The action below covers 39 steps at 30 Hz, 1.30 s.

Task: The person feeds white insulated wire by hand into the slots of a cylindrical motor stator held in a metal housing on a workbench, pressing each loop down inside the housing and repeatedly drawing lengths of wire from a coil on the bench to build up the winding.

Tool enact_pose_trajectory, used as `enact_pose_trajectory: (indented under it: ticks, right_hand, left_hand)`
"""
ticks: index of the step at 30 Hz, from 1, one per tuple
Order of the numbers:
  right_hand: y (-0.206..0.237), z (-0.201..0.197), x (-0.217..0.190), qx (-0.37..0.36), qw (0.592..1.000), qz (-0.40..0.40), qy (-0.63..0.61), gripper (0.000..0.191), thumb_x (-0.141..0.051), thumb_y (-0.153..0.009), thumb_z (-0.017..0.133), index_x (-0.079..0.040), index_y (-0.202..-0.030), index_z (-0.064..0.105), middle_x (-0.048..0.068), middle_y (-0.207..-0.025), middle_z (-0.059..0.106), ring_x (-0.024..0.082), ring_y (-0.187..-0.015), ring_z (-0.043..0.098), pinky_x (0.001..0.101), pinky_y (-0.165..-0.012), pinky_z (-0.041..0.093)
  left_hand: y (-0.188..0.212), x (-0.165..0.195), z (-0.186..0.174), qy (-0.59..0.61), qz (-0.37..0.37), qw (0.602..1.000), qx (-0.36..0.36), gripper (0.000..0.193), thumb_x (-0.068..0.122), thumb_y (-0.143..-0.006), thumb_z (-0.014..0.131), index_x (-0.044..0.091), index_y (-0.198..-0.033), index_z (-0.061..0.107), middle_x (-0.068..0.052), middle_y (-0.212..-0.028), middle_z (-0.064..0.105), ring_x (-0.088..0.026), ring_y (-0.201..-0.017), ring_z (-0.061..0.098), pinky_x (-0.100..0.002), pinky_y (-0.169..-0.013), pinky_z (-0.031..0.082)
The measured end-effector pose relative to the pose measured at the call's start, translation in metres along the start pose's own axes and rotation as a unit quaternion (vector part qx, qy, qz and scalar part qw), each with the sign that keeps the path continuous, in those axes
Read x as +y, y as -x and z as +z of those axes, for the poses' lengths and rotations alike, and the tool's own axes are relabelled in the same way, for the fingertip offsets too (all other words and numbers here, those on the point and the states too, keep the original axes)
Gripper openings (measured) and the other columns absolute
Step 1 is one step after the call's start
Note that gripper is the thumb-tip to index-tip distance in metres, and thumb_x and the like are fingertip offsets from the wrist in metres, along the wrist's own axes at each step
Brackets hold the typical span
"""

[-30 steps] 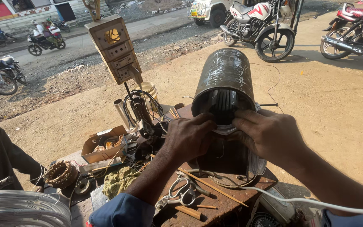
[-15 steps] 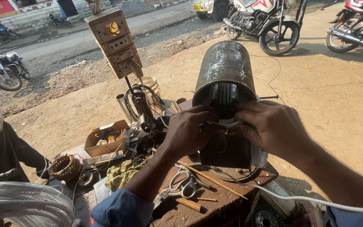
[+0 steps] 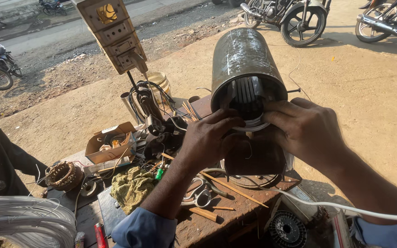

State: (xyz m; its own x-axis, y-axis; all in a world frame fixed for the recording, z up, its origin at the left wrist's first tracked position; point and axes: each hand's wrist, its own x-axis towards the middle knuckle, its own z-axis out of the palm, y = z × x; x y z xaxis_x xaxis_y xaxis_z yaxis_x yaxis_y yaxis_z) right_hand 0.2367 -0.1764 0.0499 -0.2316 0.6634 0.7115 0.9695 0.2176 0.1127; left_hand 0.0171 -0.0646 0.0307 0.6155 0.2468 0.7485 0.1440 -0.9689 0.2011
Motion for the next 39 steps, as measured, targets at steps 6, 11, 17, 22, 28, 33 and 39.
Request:
enact_pose_trajectory:
  ticks: [6, 11, 17, 22, 28, 33, 39]
  right_hand:
    - [-0.004, -0.003, 0.002, -0.007, 1.000, 0.020, -0.016, 0.027, -0.015, -0.066, 0.086, -0.016, -0.093, 0.081, -0.004, -0.108, 0.078, 0.017, -0.079, 0.070, 0.0345, -0.063, 0.059]
    - [-0.001, 0.011, -0.010, 0.053, 0.997, 0.053, -0.015, 0.027, -0.013, -0.068, 0.084, -0.014, -0.095, 0.079, -0.001, -0.106, 0.078, 0.018, -0.081, 0.071, 0.0350, -0.062, 0.058]
    - [-0.006, -0.002, -0.008, -0.016, 0.997, 0.061, -0.035, 0.028, -0.016, -0.065, 0.086, -0.014, -0.093, 0.081, -0.001, -0.106, 0.079, 0.021, -0.087, 0.072, 0.0359, -0.069, 0.059]
    - [-0.011, -0.013, -0.017, -0.004, 0.994, 0.062, -0.087, 0.035, -0.034, -0.070, 0.090, -0.011, -0.094, 0.079, 0.003, -0.106, 0.076, 0.023, -0.092, 0.071, 0.0384, -0.073, 0.059]
    - [-0.008, -0.004, -0.028, -0.025, 0.994, 0.106, -0.006, 0.030, -0.022, -0.069, 0.088, -0.009, -0.093, 0.076, 0.001, -0.103, 0.074, 0.023, -0.090, 0.068, 0.0385, -0.065, 0.058]
    - [-0.008, 0.001, -0.021, -0.005, 0.996, 0.082, 0.031, 0.026, -0.018, -0.070, 0.088, -0.010, -0.092, 0.076, 0.001, -0.102, 0.074, 0.026, -0.090, 0.068, 0.0390, -0.064, 0.057]
    - [-0.005, -0.006, -0.008, 0.030, 0.989, 0.040, -0.139, 0.021, -0.021, -0.078, 0.084, -0.014, -0.096, 0.077, 0.001, -0.111, 0.075, 0.022, -0.091, 0.070, 0.0364, -0.075, 0.060]
  left_hand:
    - [-0.003, -0.008, 0.004, -0.028, -0.006, 1.000, -0.006, 0.019, 0.015, -0.087, 0.078, 0.017, -0.105, 0.076, 0.001, -0.114, 0.075, -0.020, -0.095, 0.077, -0.034, -0.072, 0.064]
    - [0.003, -0.008, 0.018, -0.030, -0.015, 0.998, 0.054, 0.018, 0.009, -0.083, 0.077, 0.016, -0.100, 0.076, 0.002, -0.109, 0.075, -0.018, -0.093, 0.078, -0.031, -0.074, 0.065]
    - [-0.003, -0.001, 0.002, 0.014, -0.006, 1.000, 0.014, 0.026, 0.012, -0.082, 0.079, 0.012, -0.107, 0.075, -0.004, -0.117, 0.074, -0.024, -0.099, 0.076, -0.034, -0.078, 0.064]
    - [-0.003, 0.005, -0.013, 0.054, -0.015, 0.997, -0.045, 0.032, 0.024, -0.087, 0.084, 0.010, -0.114, 0.075, -0.008, -0.121, 0.072, -0.027, -0.103, 0.074, -0.038, -0.082, 0.063]
    - [0.002, 0.004, 0.009, 0.008, -0.055, 0.998, 0.019, 0.021, 0.018, -0.086, 0.079, 0.014, -0.106, 0.079, 0.000, -0.114, 0.077, -0.019, -0.099, 0.078, -0.031, -0.077, 0.065]
    - [0.002, 0.001, 0.015, -0.019, -0.053, 0.997, 0.043, 0.016, 0.011, -0.088, 0.077, 0.013, -0.104, 0.080, 0.000, -0.111, 0.078, -0.020, -0.093, 0.079, -0.032, -0.073, 0.064]
    - [0.000, 0.003, 0.000, 0.084, -0.031, 0.996, 0.016, 0.017, 0.014, -0.095, 0.075, 0.012, -0.111, 0.078, -0.002, -0.117, 0.075, -0.022, -0.100, 0.079, -0.033, -0.082, 0.065]
